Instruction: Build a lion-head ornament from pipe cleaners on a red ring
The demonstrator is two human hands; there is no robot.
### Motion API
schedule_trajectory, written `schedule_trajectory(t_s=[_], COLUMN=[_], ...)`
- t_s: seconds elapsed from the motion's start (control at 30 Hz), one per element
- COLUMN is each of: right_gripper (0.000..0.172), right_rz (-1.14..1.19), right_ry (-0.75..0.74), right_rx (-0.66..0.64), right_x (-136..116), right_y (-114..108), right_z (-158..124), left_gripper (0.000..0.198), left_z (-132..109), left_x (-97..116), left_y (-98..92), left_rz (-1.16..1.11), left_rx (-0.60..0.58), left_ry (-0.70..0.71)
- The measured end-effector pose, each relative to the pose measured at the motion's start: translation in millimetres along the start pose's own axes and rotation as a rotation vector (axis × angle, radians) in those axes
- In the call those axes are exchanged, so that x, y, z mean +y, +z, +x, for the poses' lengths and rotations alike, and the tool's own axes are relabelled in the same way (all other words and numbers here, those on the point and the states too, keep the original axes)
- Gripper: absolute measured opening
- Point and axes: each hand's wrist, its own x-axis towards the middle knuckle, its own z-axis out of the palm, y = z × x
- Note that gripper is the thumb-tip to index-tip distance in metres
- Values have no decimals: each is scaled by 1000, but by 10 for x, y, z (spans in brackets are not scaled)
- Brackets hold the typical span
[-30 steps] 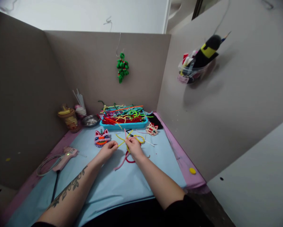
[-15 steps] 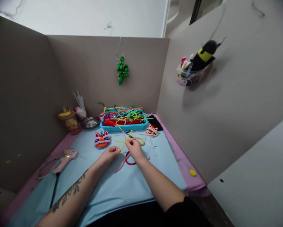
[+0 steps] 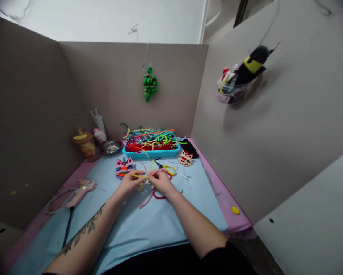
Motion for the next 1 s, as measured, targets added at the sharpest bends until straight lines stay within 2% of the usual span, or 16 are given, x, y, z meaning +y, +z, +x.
schedule_trajectory(t_s=[0.1,0.2,0.27,0.33,0.4,0.5,0.57,0.67,0.73,0.83,0.9,1.0], right_gripper=[27,33,37,39,38,34,31,27,24,20,18,15], right_rz=[93,150,211,296,357,379,367,303,247,166,117,65], right_ry=[14,-22,10,87,137,127,90,-7,-58,-83,-89,-86], right_rx=[5,165,238,231,203,191,209,272,289,258,220,151], right_x=[-34,-62,-80,-101,-125,-148,-144,-115,-93,-70,-64,-66], right_y=[7,-32,-72,-101,-111,-99,-92,-100,-111,-114,-100,-67], right_z=[-3,7,15,17,13,2,-1,7,14,11,-2,-31], left_gripper=[33,31,26,19,14,13,23,60,75,68,61,61], left_z=[31,57,48,13,-32,-72,-55,13,51,68,67,75], left_x=[-31,-34,-17,10,33,35,15,-18,-28,-29,-31,-40], left_y=[-16,-55,-84,-103,-108,-93,-82,-78,-80,-82,-82,-88], left_rz=[29,96,204,322,385,374,315,101,-124,-375,-354,-180], left_rx=[73,151,205,202,155,107,156,262,183,-3,2,81], left_ry=[22,67,185,334,424,464,478,374,197,-13,-36,-10])
